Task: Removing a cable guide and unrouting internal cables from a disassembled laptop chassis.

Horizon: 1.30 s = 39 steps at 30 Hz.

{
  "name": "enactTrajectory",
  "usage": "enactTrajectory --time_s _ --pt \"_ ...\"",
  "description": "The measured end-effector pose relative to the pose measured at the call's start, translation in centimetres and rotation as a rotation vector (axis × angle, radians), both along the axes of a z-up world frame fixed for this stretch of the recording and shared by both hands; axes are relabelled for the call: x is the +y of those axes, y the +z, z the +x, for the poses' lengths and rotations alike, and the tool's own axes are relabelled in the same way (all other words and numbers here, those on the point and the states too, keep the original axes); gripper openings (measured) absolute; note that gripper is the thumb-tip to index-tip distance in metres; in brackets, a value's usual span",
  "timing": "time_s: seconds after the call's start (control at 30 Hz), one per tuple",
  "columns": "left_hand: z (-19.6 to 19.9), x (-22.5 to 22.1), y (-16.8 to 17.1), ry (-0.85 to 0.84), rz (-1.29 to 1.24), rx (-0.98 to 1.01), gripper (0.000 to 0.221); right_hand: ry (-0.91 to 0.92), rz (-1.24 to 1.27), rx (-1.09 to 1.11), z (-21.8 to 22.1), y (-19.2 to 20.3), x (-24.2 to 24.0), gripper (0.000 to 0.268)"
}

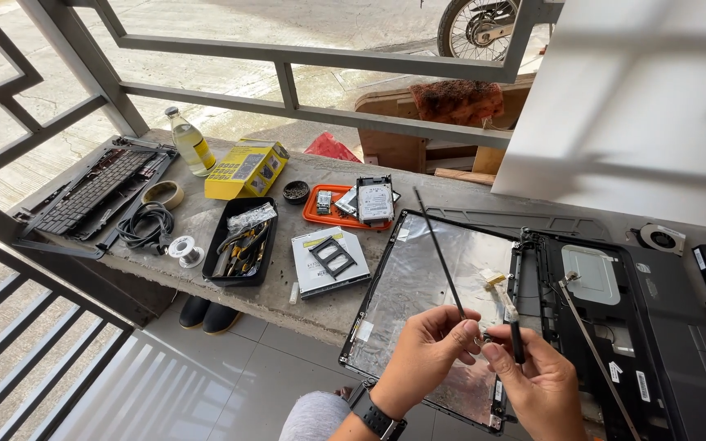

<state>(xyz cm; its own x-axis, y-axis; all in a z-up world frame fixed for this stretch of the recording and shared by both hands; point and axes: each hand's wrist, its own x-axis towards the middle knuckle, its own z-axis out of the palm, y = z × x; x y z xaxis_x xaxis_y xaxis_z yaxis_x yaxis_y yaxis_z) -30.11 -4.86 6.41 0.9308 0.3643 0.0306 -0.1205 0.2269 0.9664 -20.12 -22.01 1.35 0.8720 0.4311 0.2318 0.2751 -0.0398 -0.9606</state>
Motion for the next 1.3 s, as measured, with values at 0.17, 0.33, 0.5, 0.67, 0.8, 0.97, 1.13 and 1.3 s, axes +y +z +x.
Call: enactTrajectory --time_s 0.17,0.33,0.5,0.67,0.8,0.97,1.13,1.3 --pt "0.0 0.4 -0.7 -0.013 -0.049 0.012 0.034 0.034 -0.059 -0.060 0.4 -1.4 0.2 0.033" --pt "0.1 0.6 -0.8 -0.014 -0.030 0.061 0.038 0.053 -0.087 -0.113 0.2 -1.0 0.4 0.035" --pt "-0.4 0.6 0.0 -0.014 -0.057 0.066 0.057 0.024 -0.096 -0.273 -1.1 1.3 0.8 0.021" --pt "0.0 0.3 0.1 -0.008 -0.031 0.086 0.054 -0.004 -0.144 -0.276 -0.3 -0.3 0.2 0.022" --pt "0.4 0.4 0.0 0.032 -0.002 0.112 0.053 -0.005 -0.121 -0.241 -0.1 -0.9 0.0 0.028" --pt "0.6 0.1 0.0 0.038 0.000 0.122 0.052 -0.035 -0.133 -0.226 -0.1 -0.8 -0.1 0.030" --pt "0.6 0.1 -0.3 0.033 0.004 0.117 0.051 -0.043 -0.140 -0.228 0.0 -1.0 -0.2 0.031" --pt "0.9 0.1 -1.1 0.040 -0.019 0.104 0.050 -0.052 -0.151 -0.239 -0.1 -1.2 -0.1 0.029"
